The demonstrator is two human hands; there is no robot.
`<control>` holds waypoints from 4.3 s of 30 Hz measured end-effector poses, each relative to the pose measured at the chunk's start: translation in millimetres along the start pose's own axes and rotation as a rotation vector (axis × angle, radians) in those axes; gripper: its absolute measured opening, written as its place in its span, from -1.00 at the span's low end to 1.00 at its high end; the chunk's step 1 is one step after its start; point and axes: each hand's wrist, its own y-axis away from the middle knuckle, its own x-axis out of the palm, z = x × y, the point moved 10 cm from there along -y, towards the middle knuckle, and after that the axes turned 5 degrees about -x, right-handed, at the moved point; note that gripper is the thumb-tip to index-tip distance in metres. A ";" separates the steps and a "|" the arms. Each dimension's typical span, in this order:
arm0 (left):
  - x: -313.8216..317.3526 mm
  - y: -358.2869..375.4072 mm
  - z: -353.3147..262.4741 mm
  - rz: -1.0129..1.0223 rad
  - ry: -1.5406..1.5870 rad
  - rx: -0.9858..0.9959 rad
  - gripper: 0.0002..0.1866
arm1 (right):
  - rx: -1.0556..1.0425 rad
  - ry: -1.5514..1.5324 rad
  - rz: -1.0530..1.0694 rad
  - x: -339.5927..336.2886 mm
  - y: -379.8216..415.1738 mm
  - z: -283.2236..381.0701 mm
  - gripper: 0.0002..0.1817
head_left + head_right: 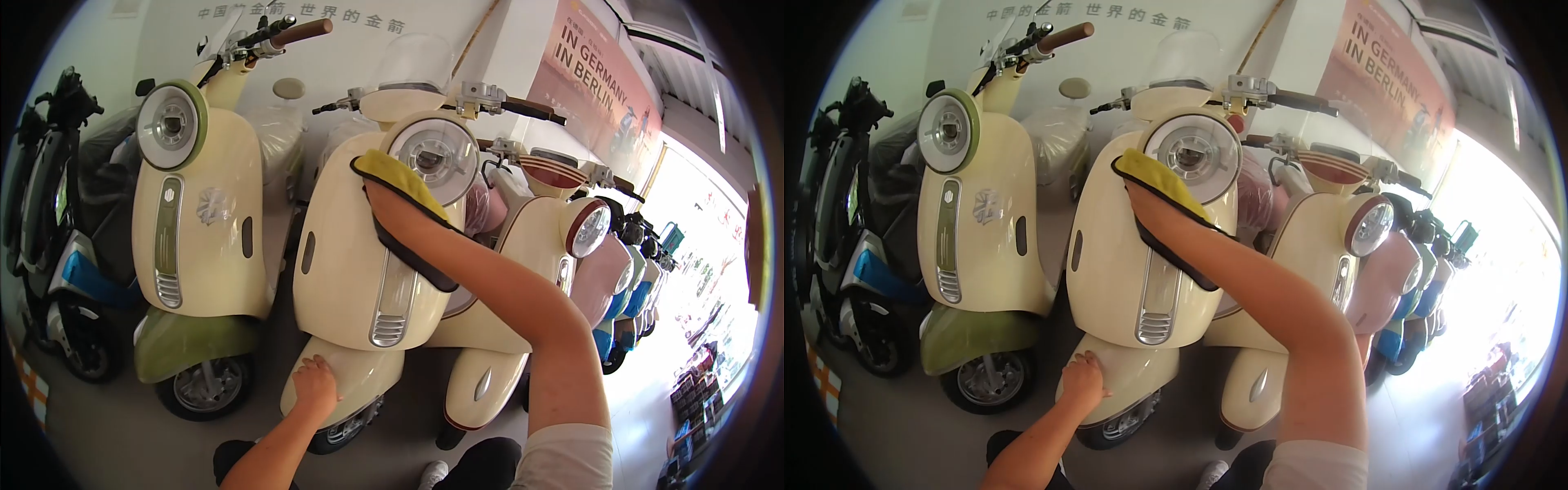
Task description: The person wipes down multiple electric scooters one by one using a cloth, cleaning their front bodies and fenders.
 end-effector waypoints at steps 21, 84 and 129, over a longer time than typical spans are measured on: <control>-2.1 5.4 1.8 -0.039 -0.019 0.036 0.27 | 0.290 -0.038 -0.906 8.3 113.6 -107.4 0.29; -38.9 3.5 12.6 0.162 0.205 -0.037 -0.14 | 0.213 -0.587 -0.575 127.6 191.1 -139.2 -0.09; -280.5 -71.8 -102.2 -1.144 0.277 0.225 -0.06 | 0.113 -0.047 -0.878 6.8 91.8 -156.5 -0.54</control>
